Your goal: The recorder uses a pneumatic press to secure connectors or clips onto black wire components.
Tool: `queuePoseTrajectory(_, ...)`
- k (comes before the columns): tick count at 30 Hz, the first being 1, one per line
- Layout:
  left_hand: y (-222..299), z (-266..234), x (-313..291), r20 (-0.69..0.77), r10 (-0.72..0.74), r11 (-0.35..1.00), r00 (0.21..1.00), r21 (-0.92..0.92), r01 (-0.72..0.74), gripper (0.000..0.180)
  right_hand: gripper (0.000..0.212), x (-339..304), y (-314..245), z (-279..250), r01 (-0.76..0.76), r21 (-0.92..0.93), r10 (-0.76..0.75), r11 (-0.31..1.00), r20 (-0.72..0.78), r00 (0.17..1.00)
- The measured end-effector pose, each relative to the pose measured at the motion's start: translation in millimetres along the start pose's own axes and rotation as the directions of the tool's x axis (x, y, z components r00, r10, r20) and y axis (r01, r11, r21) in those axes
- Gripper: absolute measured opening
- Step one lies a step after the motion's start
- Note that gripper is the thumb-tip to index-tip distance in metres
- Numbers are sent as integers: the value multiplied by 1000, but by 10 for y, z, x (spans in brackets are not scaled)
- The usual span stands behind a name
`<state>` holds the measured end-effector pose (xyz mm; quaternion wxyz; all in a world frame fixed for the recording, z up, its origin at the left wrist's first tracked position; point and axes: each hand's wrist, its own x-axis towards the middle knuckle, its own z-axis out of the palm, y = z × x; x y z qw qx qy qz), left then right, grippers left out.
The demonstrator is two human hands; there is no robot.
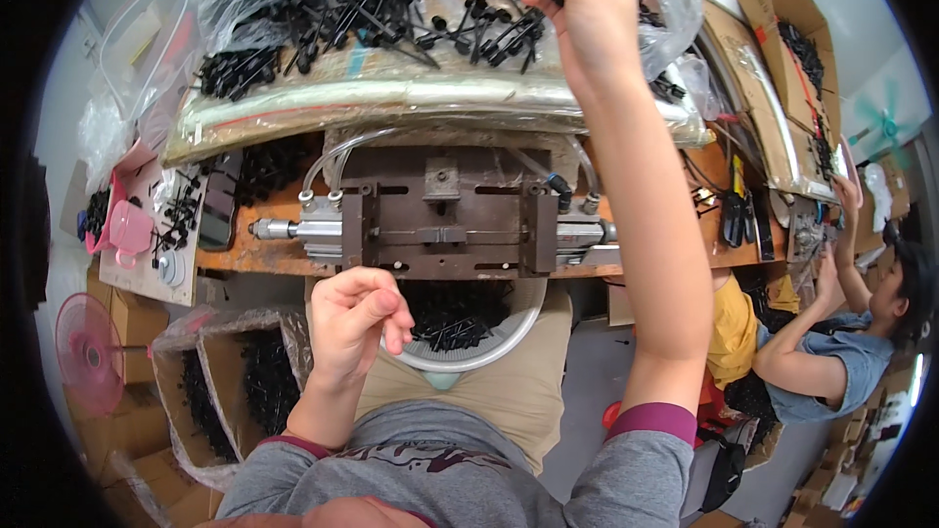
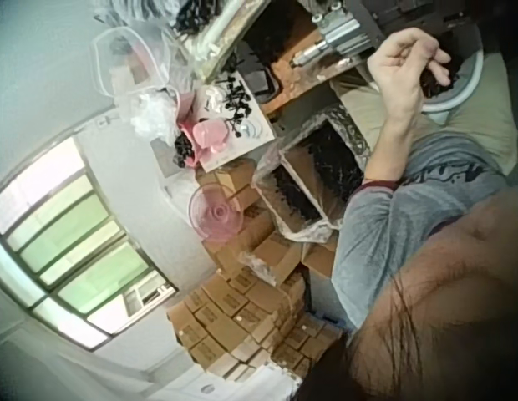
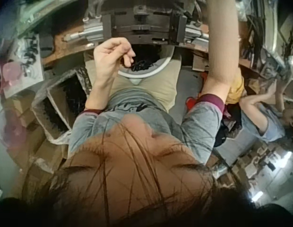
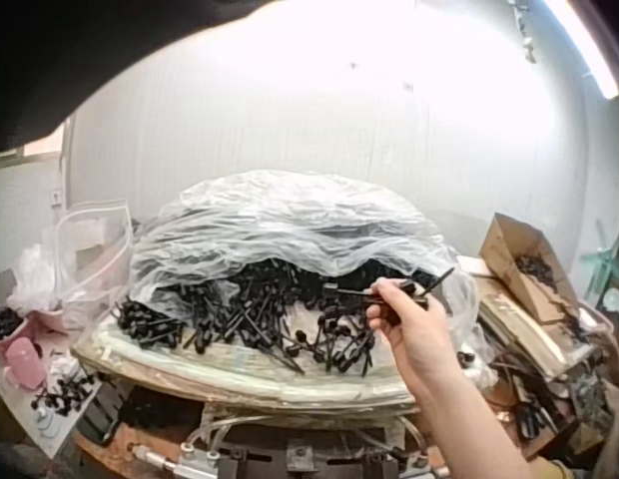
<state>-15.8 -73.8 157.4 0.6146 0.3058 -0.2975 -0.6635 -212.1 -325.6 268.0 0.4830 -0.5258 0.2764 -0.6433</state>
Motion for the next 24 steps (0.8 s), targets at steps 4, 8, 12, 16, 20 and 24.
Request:
queuePoseTrajectory(4,-46,162,25,29,13,978,999,210,-19,14,15,-179,-121,-82,84,-28,-86,996,-69,994)
queuePoseTrajectory(8,-58,6,-163,-21,54,906,998,422,-40,6,34,-339,-109,171,23,186,-13,982,-58,998)
queuePoseTrajectory(12,-370,-167,-123,73,156,814,985,556,-170,40,13,-338,128,261,-5,303,22,953,-54,998)
queuePoseTrajectory(16,-670,57,-75,256,106,772,961,587,-242,58,10,-314,236,-51,-32,297,66,954,-105,992)
queuePoseTrajectory(20,-841,-14,-95,430,59,641,901,676,-364,60,10,-162,253,58,76,189,-48,979,-148,988)
queuePoseTrajectory(24,-1122,-563,-4,350,-389,535,852,839,-101,71,12,31,512,-141,61,67,-49,996,-174,984)
